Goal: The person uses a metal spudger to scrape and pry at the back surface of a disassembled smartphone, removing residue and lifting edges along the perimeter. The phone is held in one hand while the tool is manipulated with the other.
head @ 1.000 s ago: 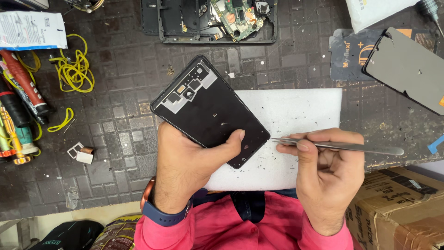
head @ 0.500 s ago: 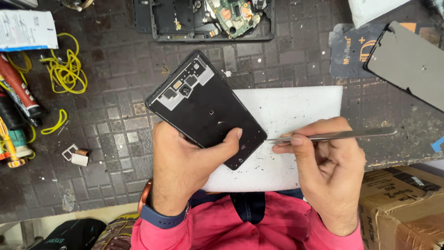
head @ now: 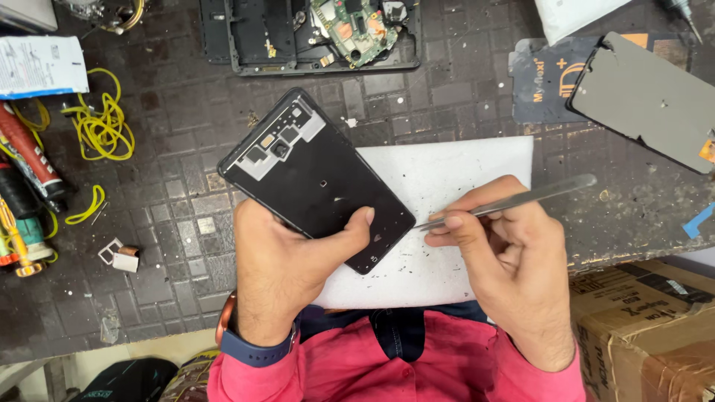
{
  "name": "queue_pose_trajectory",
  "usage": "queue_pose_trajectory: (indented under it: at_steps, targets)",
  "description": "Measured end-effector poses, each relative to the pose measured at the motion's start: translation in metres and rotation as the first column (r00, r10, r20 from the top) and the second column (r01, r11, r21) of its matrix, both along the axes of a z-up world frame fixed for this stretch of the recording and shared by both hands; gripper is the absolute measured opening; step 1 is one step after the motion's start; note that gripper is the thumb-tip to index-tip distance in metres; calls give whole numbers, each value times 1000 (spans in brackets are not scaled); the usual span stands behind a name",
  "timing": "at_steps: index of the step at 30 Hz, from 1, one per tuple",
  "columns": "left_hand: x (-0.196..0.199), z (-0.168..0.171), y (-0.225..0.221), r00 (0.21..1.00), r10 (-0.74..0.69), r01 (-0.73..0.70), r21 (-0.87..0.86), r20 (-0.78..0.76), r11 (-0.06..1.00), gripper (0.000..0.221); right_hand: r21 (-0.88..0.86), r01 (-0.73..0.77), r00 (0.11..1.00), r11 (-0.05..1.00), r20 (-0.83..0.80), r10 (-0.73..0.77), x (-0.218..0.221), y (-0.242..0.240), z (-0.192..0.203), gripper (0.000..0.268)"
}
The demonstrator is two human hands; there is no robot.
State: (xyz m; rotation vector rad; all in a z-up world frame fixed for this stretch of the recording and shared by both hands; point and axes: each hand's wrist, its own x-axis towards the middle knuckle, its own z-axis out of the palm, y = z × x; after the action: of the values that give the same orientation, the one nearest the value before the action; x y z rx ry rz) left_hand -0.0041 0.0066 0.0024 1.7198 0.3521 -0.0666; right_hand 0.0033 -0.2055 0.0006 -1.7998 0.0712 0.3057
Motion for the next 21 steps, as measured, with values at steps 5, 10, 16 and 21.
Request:
queue_pose_trajectory:
  at_steps: [5,10,16,21]
  targets:
    - [0,-1,-1,1000,3,-3,19,13,1000,23,29,-13,1000,999,-11,13,1,0,-2,4]
    - [-2,-3,0,1000,-1,0,22,22,1000,23,11,-17,1000,1000,-13,17,2,0,-1,5]
    - [-2,-2,0,1000,-5,5,-26,25,1000,22,84,0,1000,996,-31,3,2,0,-3,5]
    - [-4,-3,5,997,-60,61,-20,46,998,20,123,79,996,989,-52,-73,-6,-4,-10,7]
